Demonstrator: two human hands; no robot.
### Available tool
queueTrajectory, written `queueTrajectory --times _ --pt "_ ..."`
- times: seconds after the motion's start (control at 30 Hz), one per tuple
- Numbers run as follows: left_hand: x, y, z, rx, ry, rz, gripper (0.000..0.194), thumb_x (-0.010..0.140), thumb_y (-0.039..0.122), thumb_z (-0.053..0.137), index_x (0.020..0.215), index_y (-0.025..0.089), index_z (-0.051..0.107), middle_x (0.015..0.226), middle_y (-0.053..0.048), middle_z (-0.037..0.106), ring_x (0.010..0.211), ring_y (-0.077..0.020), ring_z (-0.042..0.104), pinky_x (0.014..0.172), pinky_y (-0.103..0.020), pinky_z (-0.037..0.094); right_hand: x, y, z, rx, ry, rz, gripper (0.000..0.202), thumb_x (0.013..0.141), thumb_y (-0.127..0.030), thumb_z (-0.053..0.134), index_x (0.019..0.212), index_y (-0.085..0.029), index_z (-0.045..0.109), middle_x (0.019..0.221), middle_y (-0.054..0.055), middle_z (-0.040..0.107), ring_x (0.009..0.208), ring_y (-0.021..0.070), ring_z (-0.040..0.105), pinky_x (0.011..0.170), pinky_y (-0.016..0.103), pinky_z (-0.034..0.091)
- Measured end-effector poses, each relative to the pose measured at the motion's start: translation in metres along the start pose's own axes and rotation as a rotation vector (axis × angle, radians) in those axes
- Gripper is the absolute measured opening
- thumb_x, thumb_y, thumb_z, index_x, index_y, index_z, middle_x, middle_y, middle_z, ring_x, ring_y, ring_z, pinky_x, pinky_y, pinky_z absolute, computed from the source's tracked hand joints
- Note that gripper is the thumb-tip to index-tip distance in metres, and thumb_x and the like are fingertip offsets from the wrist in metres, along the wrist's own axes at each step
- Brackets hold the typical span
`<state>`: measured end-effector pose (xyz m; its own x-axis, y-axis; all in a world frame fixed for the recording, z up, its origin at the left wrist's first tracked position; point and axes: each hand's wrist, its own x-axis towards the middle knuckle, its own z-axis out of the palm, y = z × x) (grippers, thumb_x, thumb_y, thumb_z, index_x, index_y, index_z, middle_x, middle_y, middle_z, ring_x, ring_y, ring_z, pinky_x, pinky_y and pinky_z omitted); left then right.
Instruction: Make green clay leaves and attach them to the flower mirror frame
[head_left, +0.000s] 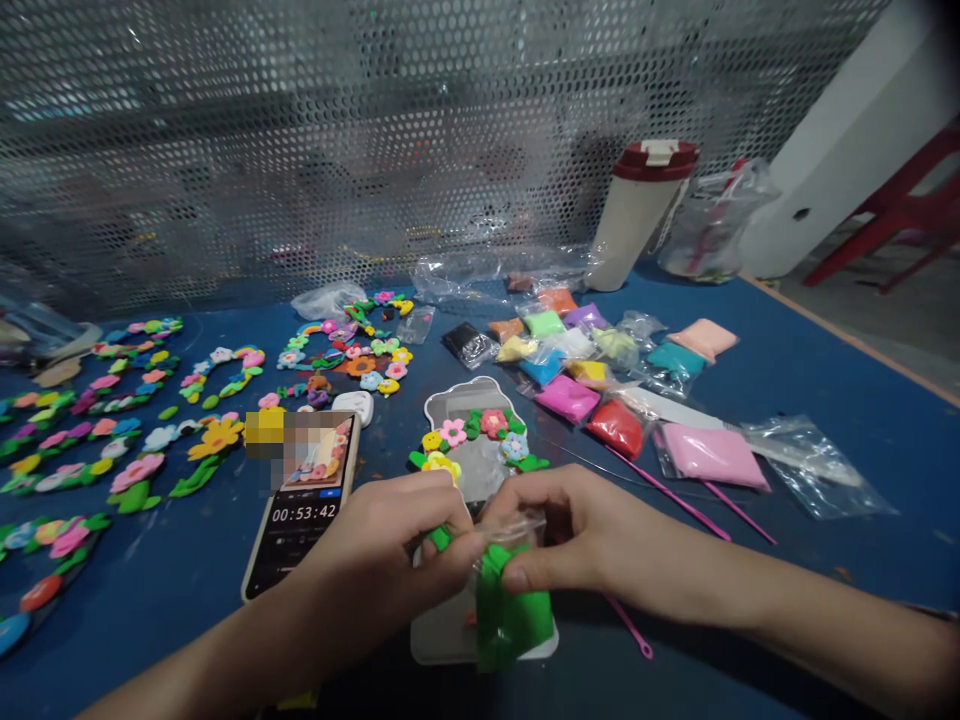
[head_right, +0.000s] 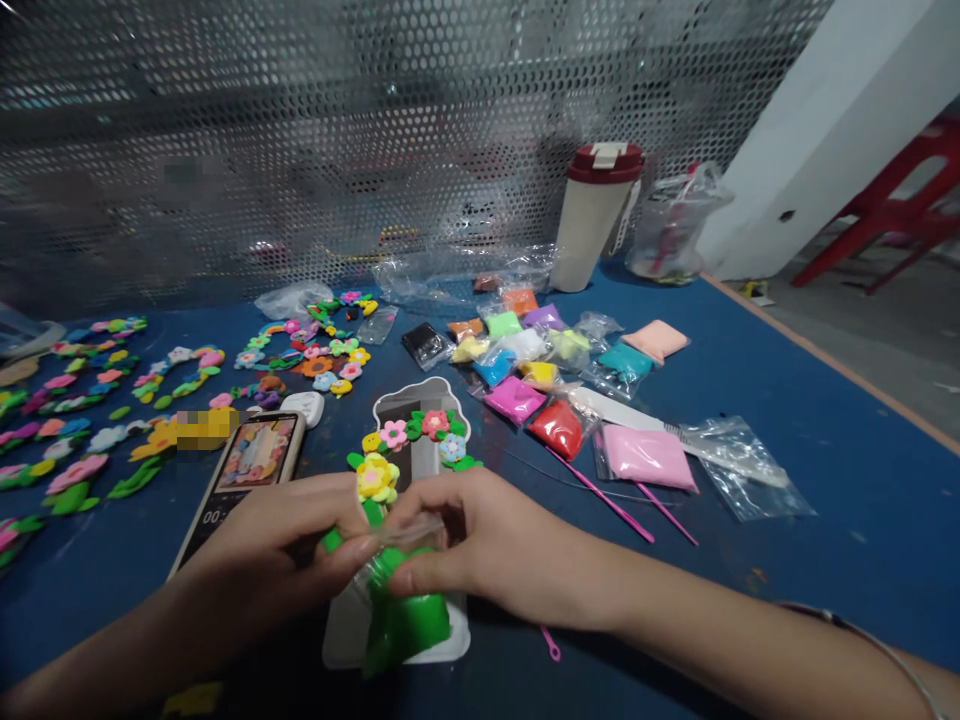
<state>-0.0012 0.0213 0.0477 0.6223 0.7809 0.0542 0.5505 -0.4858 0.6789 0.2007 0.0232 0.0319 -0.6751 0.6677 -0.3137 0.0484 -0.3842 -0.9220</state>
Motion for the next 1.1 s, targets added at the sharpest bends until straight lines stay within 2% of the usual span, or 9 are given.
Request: queueTrajectory --times 0.13,0.33,0.5,0.63,0.7,0.8,0.93,1.1 --pt "0.000 -0.001 0.003 -0.036 0.004 0.032 0.025 0.086 0.019 0.054 0.062 0.016 0.051 0.061 0.005 0.050 0.056 -0.0078 0.046 0.052 -0.019 0.032 0.001 0.001 -0.001 0.058 -0.031 0.009 0.018 0.068 -0.028 0.077 0.074 -0.014 0.068 0.069 -0.002 0.062 0.064 0.0100 0.054 0.064 0.023 0.040" --pt "-0.003 0.001 0.006 -0.039 0.012 0.111 0.024 0.087 0.016 0.053 0.063 0.016 0.052 0.060 0.004 0.050 0.055 -0.0078 0.044 0.052 -0.020 0.030 0.005 0.005 -0.001 0.086 0.007 0.010 0.026 0.059 -0.031 0.082 0.062 -0.014 0.063 0.063 -0.004 0.059 0.058 0.0075 0.049 0.060 0.021 0.037" --pt "-0.004 0.002 0.008 -0.077 -0.010 0.113 0.024 0.087 0.018 0.053 0.063 0.017 0.051 0.061 0.004 0.050 0.055 -0.0080 0.043 0.052 -0.020 0.030 0.006 0.005 0.001 0.037 -0.030 0.033 0.029 0.062 -0.029 0.080 0.062 -0.014 0.055 0.061 -0.005 0.055 0.056 0.0071 0.044 0.055 0.020 0.032" --pt "0.000 0.004 0.009 -0.125 -0.021 0.030 0.028 0.089 0.021 0.050 0.061 0.017 0.048 0.063 0.004 0.049 0.057 -0.0083 0.044 0.053 -0.020 0.031 0.003 0.003 0.005 -0.064 -0.002 -0.054 0.023 0.069 -0.019 0.072 0.067 -0.016 0.049 0.066 -0.006 0.050 0.062 0.0085 0.044 0.057 0.020 0.033" --pt "0.003 0.004 0.009 -0.133 0.004 -0.089 0.031 0.088 0.024 0.048 0.058 0.017 0.045 0.061 0.004 0.047 0.057 -0.0091 0.044 0.052 -0.020 0.031 0.002 0.003 0.007 -0.121 0.012 -0.068 0.015 0.071 -0.014 0.067 0.077 -0.017 0.054 0.070 -0.006 0.050 0.062 0.0084 0.043 0.056 0.019 0.033" --pt "0.007 0.003 0.010 -0.158 0.036 -0.236 0.031 0.085 0.028 0.047 0.056 0.018 0.044 0.059 0.004 0.046 0.058 -0.0108 0.043 0.052 -0.021 0.031 0.002 0.004 0.008 -0.125 -0.033 -0.027 0.021 0.070 -0.012 0.066 0.090 -0.016 0.060 0.072 -0.005 0.051 0.061 0.0082 0.043 0.056 0.020 0.036" --pt "0.007 0.004 0.011 -0.185 0.014 -0.246 0.029 0.085 0.028 0.047 0.057 0.017 0.047 0.062 0.004 0.050 0.061 -0.0113 0.046 0.056 -0.021 0.033 0.003 0.006 0.007 -0.033 -0.102 0.015 0.016 0.067 -0.018 0.072 0.081 -0.014 0.067 0.069 -0.004 0.054 0.061 0.0088 0.046 0.061 0.022 0.040" --pt "0.004 0.007 0.014 -0.178 -0.017 -0.168 0.028 0.086 0.022 0.048 0.058 0.017 0.046 0.061 0.005 0.048 0.060 -0.0098 0.046 0.056 -0.020 0.032 0.003 0.005 0.008 -0.014 -0.107 0.032 0.013 0.063 -0.010 0.071 0.076 -0.013 0.070 0.069 -0.004 0.056 0.063 0.0083 0.047 0.059 0.019 0.038"
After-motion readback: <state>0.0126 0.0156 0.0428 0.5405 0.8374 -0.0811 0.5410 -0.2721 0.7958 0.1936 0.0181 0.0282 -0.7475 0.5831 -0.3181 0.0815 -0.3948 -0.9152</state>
